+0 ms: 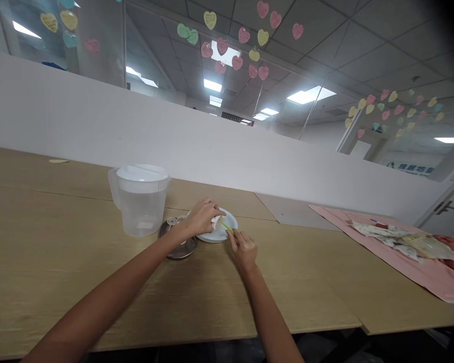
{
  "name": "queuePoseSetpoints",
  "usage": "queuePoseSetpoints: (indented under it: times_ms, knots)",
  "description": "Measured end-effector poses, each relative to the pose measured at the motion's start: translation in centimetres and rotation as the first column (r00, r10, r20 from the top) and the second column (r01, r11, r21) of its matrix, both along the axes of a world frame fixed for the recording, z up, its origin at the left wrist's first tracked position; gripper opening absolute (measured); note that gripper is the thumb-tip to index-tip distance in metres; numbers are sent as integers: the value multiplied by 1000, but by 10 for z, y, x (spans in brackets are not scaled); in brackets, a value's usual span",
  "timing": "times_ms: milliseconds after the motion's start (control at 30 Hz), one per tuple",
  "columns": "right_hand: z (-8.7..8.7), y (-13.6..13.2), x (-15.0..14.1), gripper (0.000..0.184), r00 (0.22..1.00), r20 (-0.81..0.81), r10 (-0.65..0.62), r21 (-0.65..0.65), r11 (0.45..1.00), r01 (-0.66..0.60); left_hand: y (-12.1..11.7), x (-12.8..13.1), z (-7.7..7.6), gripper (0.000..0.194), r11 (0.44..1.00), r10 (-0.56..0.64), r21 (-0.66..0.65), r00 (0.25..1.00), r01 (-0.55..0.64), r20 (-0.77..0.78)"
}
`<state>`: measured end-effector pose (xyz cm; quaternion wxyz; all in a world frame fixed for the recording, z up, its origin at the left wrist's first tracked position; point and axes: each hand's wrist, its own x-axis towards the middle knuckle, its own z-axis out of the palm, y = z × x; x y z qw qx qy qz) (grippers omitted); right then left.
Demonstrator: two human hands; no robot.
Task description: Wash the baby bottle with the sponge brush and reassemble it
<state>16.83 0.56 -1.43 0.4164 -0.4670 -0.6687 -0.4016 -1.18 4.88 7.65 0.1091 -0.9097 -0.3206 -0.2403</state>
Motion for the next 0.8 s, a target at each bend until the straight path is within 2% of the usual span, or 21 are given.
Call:
queuePoseSetpoints:
  times_ms: [100,200,433,567,633,700,800]
  knots:
    - [-2,0,0,24,999,-3,46,-43,998,-46,-2,4,-2,50,999,-43,16,999,43,-4]
    - [-4,0,1,22,995,-18,96,-27,995,-97,1,3,-3,49,999,-6,37,1000,6,7]
    - [-5,5,5,22,991,-125,38,-31,999,-42,4,-4,3,52,999,-29,27,1000,29,1]
    - [-6,6,14,25,993,-117,20,-43,999,-25,9,-9,4,49,992,50,112,999,-50,0]
    - [-6,6,19,28,992,-121,-19,-48,999,13,13,-16,4,50,976,124,181,992,-124,8]
    - [-6,7,25,30,973,-204,-110,-48,994,102,17,-24,6,50,950,190,248,981,-190,27]
    - [-6,10,32,35,852,-419,-314,-116,949,292,20,-33,9,47,930,211,305,977,-206,19]
